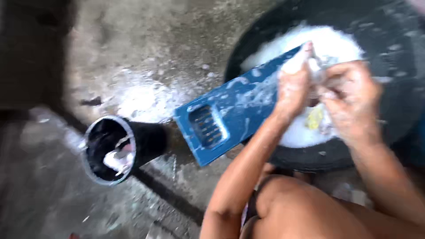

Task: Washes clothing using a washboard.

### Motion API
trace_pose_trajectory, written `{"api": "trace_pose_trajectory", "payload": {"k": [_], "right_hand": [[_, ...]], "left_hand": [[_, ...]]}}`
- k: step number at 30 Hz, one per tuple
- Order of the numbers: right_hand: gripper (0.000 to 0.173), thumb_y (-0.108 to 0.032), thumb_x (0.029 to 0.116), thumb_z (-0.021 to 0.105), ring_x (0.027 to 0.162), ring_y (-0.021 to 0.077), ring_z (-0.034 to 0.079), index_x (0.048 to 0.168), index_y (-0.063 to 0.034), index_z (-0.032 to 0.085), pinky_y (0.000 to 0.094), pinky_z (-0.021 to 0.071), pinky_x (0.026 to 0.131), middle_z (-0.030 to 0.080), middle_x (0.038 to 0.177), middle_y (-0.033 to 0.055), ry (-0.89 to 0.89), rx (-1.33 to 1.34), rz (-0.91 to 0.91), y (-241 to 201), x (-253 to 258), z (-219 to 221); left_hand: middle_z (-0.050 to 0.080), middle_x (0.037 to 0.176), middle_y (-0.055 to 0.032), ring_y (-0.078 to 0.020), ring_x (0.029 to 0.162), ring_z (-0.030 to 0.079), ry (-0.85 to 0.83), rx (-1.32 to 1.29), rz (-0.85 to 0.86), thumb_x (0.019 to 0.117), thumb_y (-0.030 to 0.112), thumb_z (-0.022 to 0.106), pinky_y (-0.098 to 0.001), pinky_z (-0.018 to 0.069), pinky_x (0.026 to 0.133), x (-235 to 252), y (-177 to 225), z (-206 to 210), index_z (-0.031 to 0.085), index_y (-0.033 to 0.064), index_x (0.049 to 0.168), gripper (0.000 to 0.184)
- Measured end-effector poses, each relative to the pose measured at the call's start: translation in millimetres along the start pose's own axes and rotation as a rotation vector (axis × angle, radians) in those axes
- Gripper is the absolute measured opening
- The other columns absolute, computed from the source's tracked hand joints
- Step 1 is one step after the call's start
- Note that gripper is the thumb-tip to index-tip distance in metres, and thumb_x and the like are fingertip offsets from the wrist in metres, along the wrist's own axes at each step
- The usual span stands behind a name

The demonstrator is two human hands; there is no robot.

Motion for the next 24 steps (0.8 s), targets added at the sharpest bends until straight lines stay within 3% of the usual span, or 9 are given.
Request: {"api": "trace_pose_trajectory", "payload": {"k": [3, 6, 9, 11, 13, 16, 18, 21, 24], "right_hand": [[0.018, -0.004, 0.0942, 0.063, 0.075, 0.0056, 0.063, 0.109, 0.0060, 0.061, 0.0220, 0.0558, 0.070, 0.065, 0.092, 0.0102, 0.003, 0.003, 0.033, 10, 11, 2], [0.014, -0.005, 0.0945, 0.063, 0.076, 0.0076, 0.065, 0.107, 0.0024, 0.064, 0.0249, 0.0573, 0.072, 0.067, 0.093, 0.0097, -0.008, -0.056, 0.143, 33, 21, 0], [0.010, -0.008, 0.0959, 0.065, 0.077, 0.0100, 0.068, 0.100, -0.0012, 0.071, 0.0306, 0.0580, 0.075, 0.071, 0.089, 0.0084, -0.035, -0.094, 0.203, 50, 28, -4], [0.013, -0.008, 0.0978, 0.062, 0.080, 0.0064, 0.070, 0.103, -0.0015, 0.073, 0.0282, 0.0606, 0.077, 0.073, 0.092, 0.0050, -0.103, 0.045, 0.216, 57, 27, -6], [0.019, -0.011, 0.1024, 0.059, 0.088, 0.0119, 0.073, 0.112, 0.0011, 0.070, 0.0331, 0.0647, 0.080, 0.073, 0.101, 0.0075, -0.151, 0.175, 0.299, 75, 23, -18], [0.022, -0.017, 0.1012, 0.061, 0.091, 0.0266, 0.073, 0.114, -0.0002, 0.068, 0.0471, 0.0617, 0.081, 0.071, 0.106, 0.0166, -0.181, -0.240, 0.559, 144, -2, -41], [0.036, -0.014, 0.0965, 0.068, 0.118, 0.0515, 0.059, 0.127, 0.0048, 0.064, 0.0707, 0.0468, 0.097, 0.059, 0.129, 0.0325, -0.340, -0.559, 0.718, 202, -41, -35], [0.046, -0.009, 0.0911, 0.072, 0.138, 0.0566, 0.040, 0.136, -0.0005, 0.063, 0.0775, 0.0290, 0.109, 0.051, 0.145, 0.0314, -0.590, -0.780, 0.777, 256, -95, -16], [0.041, -0.010, 0.0925, 0.070, 0.130, 0.0487, 0.053, 0.133, -0.0032, 0.066, 0.0708, 0.0391, 0.106, 0.061, 0.136, 0.0258, -0.797, -0.680, 0.762, 241, -108, -23]], "left_hand": [[0.052, 0.058, 0.0045, -0.0050, 0.050, 0.053, -0.034, -0.120, -0.132, 0.1109, 0.041, 0.037, -0.0228, 0.0492, 0.049, 6, -13, 8, 0.053, 0.0136, 0.078, 0.046], [0.051, 0.060, 0.0030, -0.0074, 0.052, 0.052, -0.122, -0.085, -0.195, 0.1097, 0.047, 0.037, -0.0243, 0.0475, 0.051, 11, -21, 12, 0.051, 0.0147, 0.078, 0.047], [0.065, 0.088, -0.0049, -0.0129, 0.070, 0.064, -0.200, -0.083, -0.180, 0.1076, 0.020, 0.049, -0.0292, 0.0562, 0.060, 13, -20, 17, 0.058, 0.0089, 0.110, 0.014], [0.069, 0.113, -0.0075, -0.0133, 0.082, 0.069, -0.172, -0.025, -0.128, 0.1051, 0.003, 0.047, -0.0274, 0.0579, 0.062, 16, -21, 14, 0.057, 0.0085, 0.127, 0.025], [0.071, 0.112, -0.0057, -0.0096, 0.077, 0.068, -0.159, 0.054, -0.059, 0.1053, 0.002, 0.044, -0.0237, 0.0552, 0.062, 24, -21, 10, 0.055, 0.0077, 0.139, 0.036], [0.056, 0.066, 0.0056, -0.0021, 0.046, 0.045, -0.106, 0.136, 0.048, 0.1077, 0.013, 0.049, -0.0173, 0.0387, 0.042, 39, -19, -4, 0.063, 0.0072, 0.110, 0.016], [0.051, 0.060, 0.0089, -0.0017, 0.044, 0.044, -0.061, 0.274, 0.091, 0.1094, 0.027, 0.047, -0.0185, 0.0406, 0.043, 41, -6, -20, 0.060, 0.0125, 0.090, 0.028], [0.048, 0.061, 0.0112, -0.0021, 0.045, 0.041, 0.061, 0.467, 0.155, 0.1099, 0.043, 0.040, -0.0205, 0.0379, 0.042, 38, 43, -80, 0.053, 0.0208, 0.083, 0.038], [0.057, 0.084, 0.0125, 0.0021, 0.063, 0.052, 0.122, 0.748, 0.252, 0.1060, 0.047, 0.050, -0.0170, 0.0471, 0.056, 19, 106, -234, 0.058, 0.0219, 0.114, 0.027]]}}
Point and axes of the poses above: each hand's wrist, its own x-axis towards the middle knuckle, its own z-axis out of the palm, y = z × x, the point moved 9 cm from there along x, towards the middle knuckle
